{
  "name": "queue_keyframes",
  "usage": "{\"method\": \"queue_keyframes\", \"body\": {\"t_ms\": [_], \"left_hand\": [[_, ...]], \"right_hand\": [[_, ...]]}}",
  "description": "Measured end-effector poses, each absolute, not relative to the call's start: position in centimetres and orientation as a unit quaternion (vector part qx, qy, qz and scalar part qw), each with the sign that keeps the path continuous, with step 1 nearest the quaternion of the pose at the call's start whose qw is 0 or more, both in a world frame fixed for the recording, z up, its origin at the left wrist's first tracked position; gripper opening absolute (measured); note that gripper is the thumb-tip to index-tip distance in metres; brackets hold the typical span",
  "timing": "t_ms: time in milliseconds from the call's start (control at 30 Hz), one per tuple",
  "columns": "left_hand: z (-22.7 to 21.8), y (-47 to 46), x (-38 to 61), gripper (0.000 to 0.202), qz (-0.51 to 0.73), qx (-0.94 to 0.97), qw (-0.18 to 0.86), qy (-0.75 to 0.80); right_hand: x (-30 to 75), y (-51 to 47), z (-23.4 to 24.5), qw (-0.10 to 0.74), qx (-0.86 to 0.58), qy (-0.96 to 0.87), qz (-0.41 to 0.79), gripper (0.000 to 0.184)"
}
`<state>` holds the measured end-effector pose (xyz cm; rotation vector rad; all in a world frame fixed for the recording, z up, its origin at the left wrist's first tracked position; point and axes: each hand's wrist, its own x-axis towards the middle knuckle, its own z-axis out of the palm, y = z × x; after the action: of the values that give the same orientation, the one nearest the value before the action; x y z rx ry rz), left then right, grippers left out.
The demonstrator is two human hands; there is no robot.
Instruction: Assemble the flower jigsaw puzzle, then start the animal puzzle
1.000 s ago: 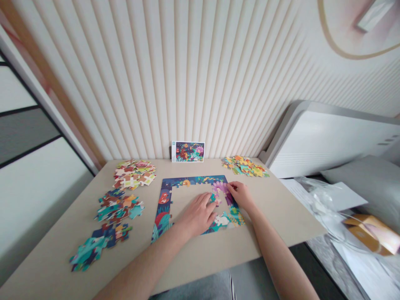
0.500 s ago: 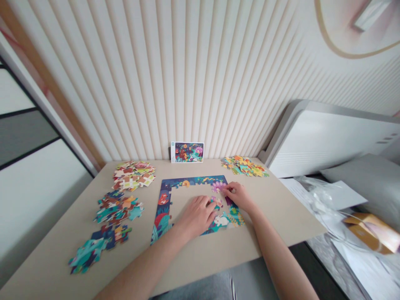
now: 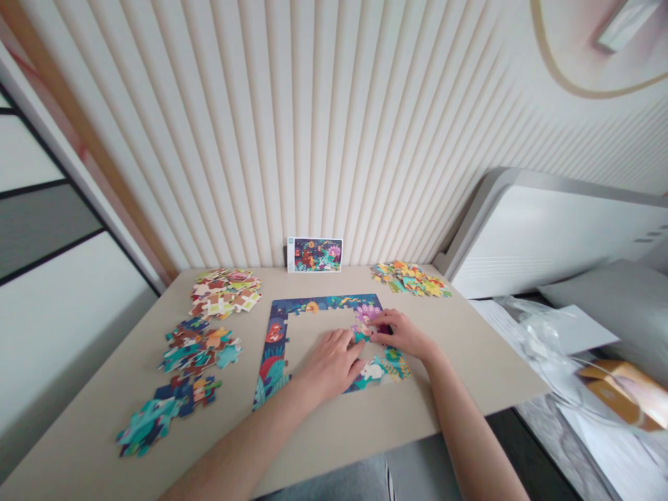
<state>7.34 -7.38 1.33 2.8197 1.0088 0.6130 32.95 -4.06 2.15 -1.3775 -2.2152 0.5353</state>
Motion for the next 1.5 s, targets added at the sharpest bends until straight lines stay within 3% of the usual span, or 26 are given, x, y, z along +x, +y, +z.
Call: {"method": "queue_keyframes", "body": {"t_ms": [367, 833, 1200, 1500], "left_hand": [[1.3, -7.3, 7.3, 0.03, 0.208, 0.921, 0.056, 0.325], [1.0, -7.1, 7.2, 0.024, 0.214, 0.925, 0.058, 0.308], [0.9, -7.2, 7.2, 0.024, 0.217, 0.924, 0.059, 0.309], [1.2, -7.2, 7.1, 0.022, 0.212, 0.924, 0.069, 0.31]], "right_hand": [[32.9, -3.9, 1.0, 0.2, -0.511, -0.819, 0.17, 0.053], [32.9, -3.9, 0.9, 0.208, -0.531, -0.808, 0.148, 0.047], [32.7, -4.2, 1.3, 0.218, -0.527, -0.807, 0.155, 0.024], [32.5, -4.4, 1.8, 0.221, -0.52, -0.808, 0.166, 0.025]]}}
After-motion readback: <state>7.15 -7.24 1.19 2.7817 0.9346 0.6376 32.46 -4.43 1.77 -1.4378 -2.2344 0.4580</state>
